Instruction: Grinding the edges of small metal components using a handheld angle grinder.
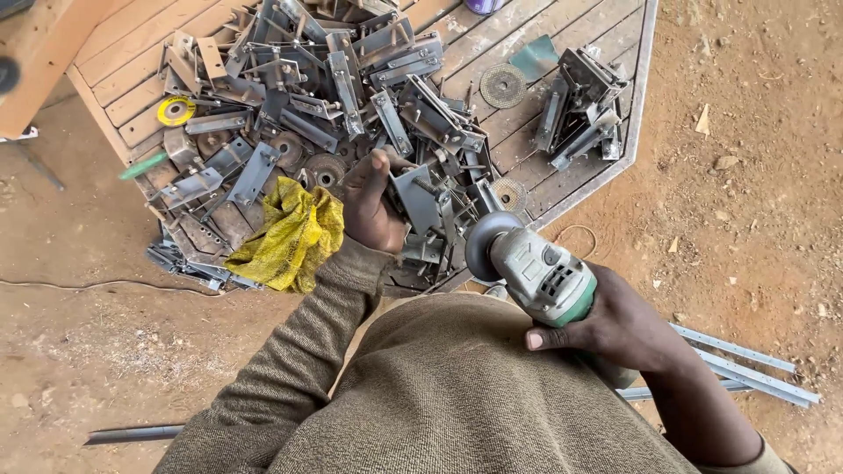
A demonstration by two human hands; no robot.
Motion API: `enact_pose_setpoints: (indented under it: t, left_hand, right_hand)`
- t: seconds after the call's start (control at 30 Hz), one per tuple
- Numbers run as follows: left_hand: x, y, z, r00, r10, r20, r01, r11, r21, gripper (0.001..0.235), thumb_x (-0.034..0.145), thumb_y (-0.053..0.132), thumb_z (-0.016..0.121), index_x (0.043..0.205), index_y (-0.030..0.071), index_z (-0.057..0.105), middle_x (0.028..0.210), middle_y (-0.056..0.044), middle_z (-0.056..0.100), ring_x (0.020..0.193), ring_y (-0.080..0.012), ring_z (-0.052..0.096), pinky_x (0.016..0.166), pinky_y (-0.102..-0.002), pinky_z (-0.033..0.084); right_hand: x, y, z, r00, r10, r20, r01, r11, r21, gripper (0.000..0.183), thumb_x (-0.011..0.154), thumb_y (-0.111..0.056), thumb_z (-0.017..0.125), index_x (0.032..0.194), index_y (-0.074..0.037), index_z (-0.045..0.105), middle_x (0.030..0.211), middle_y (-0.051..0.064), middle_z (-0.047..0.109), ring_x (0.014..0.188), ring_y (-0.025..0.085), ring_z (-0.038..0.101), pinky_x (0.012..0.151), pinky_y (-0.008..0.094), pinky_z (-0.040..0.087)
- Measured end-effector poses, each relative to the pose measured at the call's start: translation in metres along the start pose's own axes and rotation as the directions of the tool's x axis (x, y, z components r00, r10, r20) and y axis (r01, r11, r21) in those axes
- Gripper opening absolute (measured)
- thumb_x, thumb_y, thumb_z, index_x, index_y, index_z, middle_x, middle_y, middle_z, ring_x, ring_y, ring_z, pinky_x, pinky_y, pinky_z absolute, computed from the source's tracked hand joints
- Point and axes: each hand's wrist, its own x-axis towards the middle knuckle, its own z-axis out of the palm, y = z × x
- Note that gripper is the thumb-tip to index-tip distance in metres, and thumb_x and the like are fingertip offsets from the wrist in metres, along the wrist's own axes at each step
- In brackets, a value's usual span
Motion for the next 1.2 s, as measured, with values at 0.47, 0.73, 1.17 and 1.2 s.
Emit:
enact_pose_setpoints:
  t: [0.47,0.73,1.17,1.2]
  left_hand:
    - [0.012,-0.016,0.004,0.977,0.111,0.182,-0.057,0.958,-0.281,0.029,0.099,0.026,0.064,0.076,0.007,0.061,0.074,-0.016,0.052,0.066,-0.0187,0.052,0.061,-0.023,0.043]
    - [0.036,-0.002,-0.005,0.932,0.171,0.32,-0.108,0.973,-0.206,0.048,0.1,0.035,0.061,0.076,-0.006,0.064,0.072,-0.014,0.049,0.06,-0.0132,0.046,0.056,-0.023,0.038]
    - [0.027,-0.005,-0.001,0.889,0.164,0.428,-0.078,0.974,-0.213,0.052,0.101,0.034,0.061,0.079,-0.012,0.068,0.07,-0.011,0.046,0.058,-0.0114,0.045,0.053,-0.023,0.041]
    - [0.028,-0.004,0.001,0.887,0.167,0.431,-0.079,0.974,-0.214,0.052,0.101,0.034,0.061,0.079,-0.012,0.068,0.07,-0.011,0.046,0.058,-0.0114,0.045,0.053,-0.023,0.041]
  right_hand:
    - [0.023,0.017,-0.003,0.945,-0.204,0.257,0.16,0.97,0.181,0.066,0.049,-0.016,0.103,0.106,0.002,0.075,0.087,0.019,0.082,0.082,0.031,0.076,0.081,0.047,0.062]
    - [0.007,-0.01,-0.003,0.929,-0.255,0.268,0.22,0.963,0.152,0.069,0.048,-0.02,0.105,0.106,0.001,0.074,0.08,0.017,0.081,0.076,0.029,0.077,0.077,0.046,0.062]
    - [0.015,-0.011,-0.005,0.881,-0.353,0.315,0.261,0.918,0.299,0.058,0.051,-0.016,0.102,0.098,0.001,0.073,0.067,0.014,0.076,0.05,0.018,0.068,0.042,0.029,0.057]
    - [0.014,-0.012,-0.001,0.881,-0.356,0.312,0.265,0.917,0.298,0.058,0.051,-0.016,0.102,0.098,0.001,0.073,0.067,0.014,0.076,0.05,0.018,0.068,0.042,0.029,0.057]
